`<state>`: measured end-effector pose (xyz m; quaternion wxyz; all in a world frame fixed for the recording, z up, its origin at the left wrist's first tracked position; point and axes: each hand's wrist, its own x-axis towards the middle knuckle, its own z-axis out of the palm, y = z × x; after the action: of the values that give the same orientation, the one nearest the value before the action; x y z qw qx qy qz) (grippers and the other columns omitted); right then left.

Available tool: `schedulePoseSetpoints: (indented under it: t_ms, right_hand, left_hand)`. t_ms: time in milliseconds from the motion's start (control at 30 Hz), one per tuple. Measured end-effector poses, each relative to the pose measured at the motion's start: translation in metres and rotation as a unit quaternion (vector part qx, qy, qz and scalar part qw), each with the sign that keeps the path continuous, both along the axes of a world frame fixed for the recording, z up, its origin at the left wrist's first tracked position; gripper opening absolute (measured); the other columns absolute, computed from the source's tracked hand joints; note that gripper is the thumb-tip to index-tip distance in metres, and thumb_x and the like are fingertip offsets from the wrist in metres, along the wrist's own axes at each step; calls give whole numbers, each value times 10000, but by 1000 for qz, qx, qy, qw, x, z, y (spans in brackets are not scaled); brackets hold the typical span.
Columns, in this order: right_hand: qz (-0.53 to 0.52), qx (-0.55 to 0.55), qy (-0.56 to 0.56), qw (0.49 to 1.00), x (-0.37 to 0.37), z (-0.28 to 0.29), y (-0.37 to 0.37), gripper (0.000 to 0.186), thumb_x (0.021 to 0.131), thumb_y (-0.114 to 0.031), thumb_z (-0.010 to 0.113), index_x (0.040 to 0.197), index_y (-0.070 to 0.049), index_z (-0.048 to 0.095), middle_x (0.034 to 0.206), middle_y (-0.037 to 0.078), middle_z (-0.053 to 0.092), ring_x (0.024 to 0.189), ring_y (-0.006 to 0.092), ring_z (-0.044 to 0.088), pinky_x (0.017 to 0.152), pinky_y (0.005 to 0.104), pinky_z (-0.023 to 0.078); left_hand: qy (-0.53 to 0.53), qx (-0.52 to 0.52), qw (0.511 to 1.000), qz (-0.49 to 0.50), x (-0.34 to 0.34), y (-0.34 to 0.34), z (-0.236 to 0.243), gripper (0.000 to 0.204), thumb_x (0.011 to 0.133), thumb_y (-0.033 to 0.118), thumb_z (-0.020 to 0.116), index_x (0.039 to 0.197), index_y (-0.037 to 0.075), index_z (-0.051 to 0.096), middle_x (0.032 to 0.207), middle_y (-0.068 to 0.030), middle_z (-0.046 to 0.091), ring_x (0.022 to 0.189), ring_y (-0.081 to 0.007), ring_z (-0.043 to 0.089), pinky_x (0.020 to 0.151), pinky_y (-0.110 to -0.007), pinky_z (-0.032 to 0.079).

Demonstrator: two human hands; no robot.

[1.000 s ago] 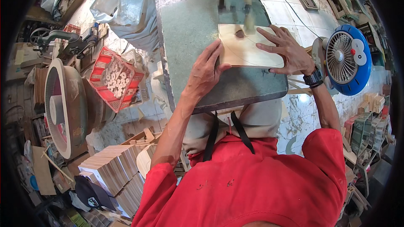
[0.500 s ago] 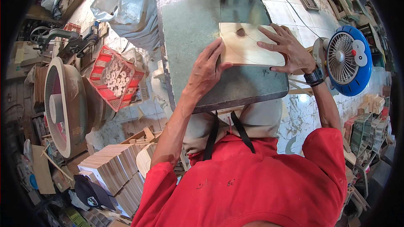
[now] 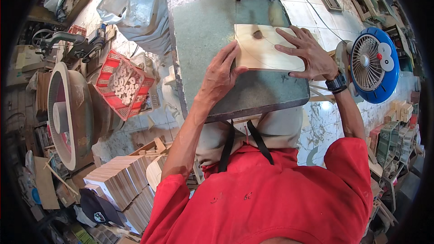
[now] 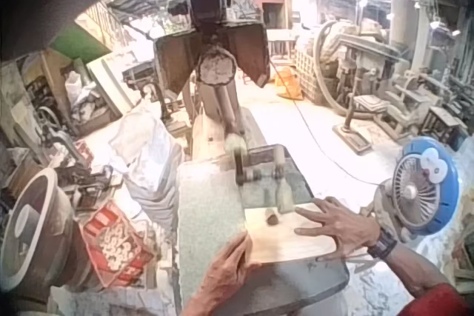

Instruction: Cutting a curved shape into a piece of wood using a scroll saw.

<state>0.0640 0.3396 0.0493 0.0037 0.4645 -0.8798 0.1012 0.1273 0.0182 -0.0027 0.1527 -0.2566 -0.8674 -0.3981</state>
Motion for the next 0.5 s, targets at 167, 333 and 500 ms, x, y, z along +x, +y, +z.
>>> schedulePoseSetpoints:
  t_ms: [167,333,500]
  right_hand:
    - [-9,4,8,1000,6,-1,-1,884,659,-480,783,1489,-326,517,1660,75,295,1389,459,371,1112,591,327]
    - [-16,6,13,1000,10,-1,-4,902,668,-503,779,1505,-329,493,1655,85,304,1364,457,393,1088,585,341]
    - [-16,2,19,1000,10,-2,-4,916,661,-508,785,1509,-333,486,1654,89,307,1360,456,396,1077,578,349]
  left_hand:
    - [-10,4,1000,-7,-2,-3,0,541,899,181,732,1366,-16,544,1436,-171,525,1289,-363,555,1055,-413,501]
    - [-17,10,1000,-16,-3,-5,-1,541,901,173,730,1371,-15,540,1441,-169,522,1299,-362,549,1063,-412,496]
    - [-24,13,1000,-16,-5,-5,-1,546,896,161,733,1374,-18,537,1441,-169,522,1301,-359,549,1067,-409,495]
